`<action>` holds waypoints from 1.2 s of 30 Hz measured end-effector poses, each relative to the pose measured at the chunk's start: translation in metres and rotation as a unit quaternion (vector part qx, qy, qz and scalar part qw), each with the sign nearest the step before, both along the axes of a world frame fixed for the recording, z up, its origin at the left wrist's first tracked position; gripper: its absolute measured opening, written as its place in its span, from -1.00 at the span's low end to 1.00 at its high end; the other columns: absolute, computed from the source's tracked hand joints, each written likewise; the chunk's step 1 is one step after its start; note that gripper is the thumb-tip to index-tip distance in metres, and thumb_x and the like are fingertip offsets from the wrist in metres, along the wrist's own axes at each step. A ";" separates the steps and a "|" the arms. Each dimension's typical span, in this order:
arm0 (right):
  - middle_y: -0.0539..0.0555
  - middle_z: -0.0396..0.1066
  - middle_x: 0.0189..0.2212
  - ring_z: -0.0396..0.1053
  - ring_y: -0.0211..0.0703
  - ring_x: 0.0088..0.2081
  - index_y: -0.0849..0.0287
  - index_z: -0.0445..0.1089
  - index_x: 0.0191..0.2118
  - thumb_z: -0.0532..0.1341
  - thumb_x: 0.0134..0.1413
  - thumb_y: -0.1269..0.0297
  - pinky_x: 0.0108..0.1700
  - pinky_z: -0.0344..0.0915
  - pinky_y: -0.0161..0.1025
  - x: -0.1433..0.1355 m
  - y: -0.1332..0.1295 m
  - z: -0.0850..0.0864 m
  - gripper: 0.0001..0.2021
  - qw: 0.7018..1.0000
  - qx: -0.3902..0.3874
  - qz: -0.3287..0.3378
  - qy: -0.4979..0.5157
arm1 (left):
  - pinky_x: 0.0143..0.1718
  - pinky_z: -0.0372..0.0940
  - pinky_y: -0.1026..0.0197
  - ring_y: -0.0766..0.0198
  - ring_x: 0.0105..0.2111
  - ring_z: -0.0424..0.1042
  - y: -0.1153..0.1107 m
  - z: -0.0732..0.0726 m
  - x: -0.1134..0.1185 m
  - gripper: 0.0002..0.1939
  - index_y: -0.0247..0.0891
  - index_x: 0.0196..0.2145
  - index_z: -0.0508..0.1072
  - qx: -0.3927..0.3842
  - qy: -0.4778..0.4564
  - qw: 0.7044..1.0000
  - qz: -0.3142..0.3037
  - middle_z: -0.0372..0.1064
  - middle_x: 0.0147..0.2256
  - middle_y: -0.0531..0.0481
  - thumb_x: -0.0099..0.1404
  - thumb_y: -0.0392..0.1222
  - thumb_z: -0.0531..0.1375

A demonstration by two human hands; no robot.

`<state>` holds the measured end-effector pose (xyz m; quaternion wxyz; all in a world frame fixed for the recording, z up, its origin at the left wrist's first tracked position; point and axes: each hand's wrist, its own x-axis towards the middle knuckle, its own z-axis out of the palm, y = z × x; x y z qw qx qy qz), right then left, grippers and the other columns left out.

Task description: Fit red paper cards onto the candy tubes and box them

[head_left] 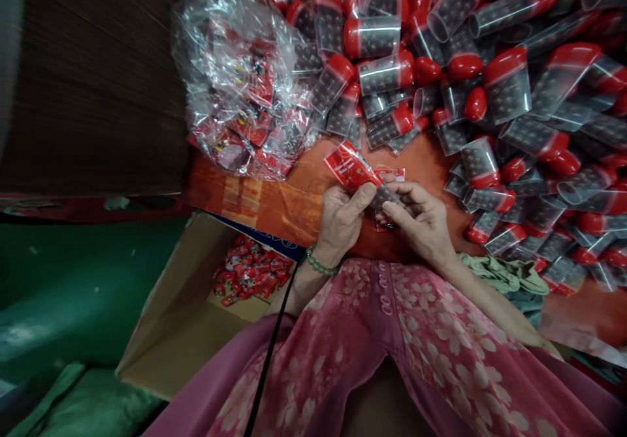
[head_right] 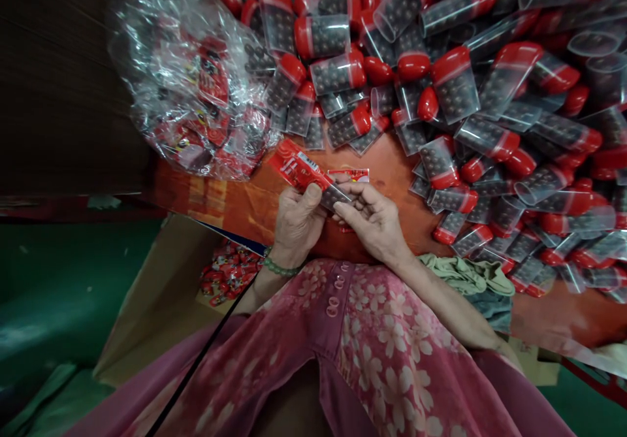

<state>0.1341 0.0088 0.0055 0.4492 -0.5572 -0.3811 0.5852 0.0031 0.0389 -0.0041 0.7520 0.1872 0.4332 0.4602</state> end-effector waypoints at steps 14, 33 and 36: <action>-0.08 0.55 -0.50 0.55 -0.30 -0.51 0.13 0.42 -0.20 0.46 0.01 0.01 -0.40 0.53 -0.37 -0.007 0.009 0.001 -0.62 0.996 -0.023 -0.002 0.083 | -0.40 0.37 0.25 0.17 -0.25 0.56 -0.002 0.008 0.002 -0.40 -0.19 -0.18 0.55 0.006 -0.022 1.000 0.018 0.60 -0.23 -0.09 0.05 0.35 0.41; -0.13 0.49 -0.56 0.45 -0.30 -0.62 0.11 0.36 -0.48 0.60 -0.31 0.05 -0.53 0.51 -0.32 -0.014 -0.010 -0.002 -0.56 0.993 0.006 -0.072 0.098 | -0.45 0.20 0.27 0.31 -0.44 0.42 -0.044 -0.003 0.005 -0.44 -0.26 -0.25 0.56 0.045 0.044 0.998 -0.016 0.51 -0.46 -0.02 0.22 0.36 0.29; -0.12 0.46 -0.53 0.41 -0.31 -0.62 0.11 0.33 -0.53 0.60 -0.35 0.01 -0.56 0.49 -0.31 -0.016 -0.012 0.000 -0.53 0.993 0.002 -0.066 0.098 | -0.44 0.20 0.28 0.32 -0.43 0.42 -0.049 -0.002 0.000 -0.45 -0.26 -0.23 0.56 0.062 0.039 0.997 -0.023 0.54 -0.43 -0.02 0.24 0.35 0.28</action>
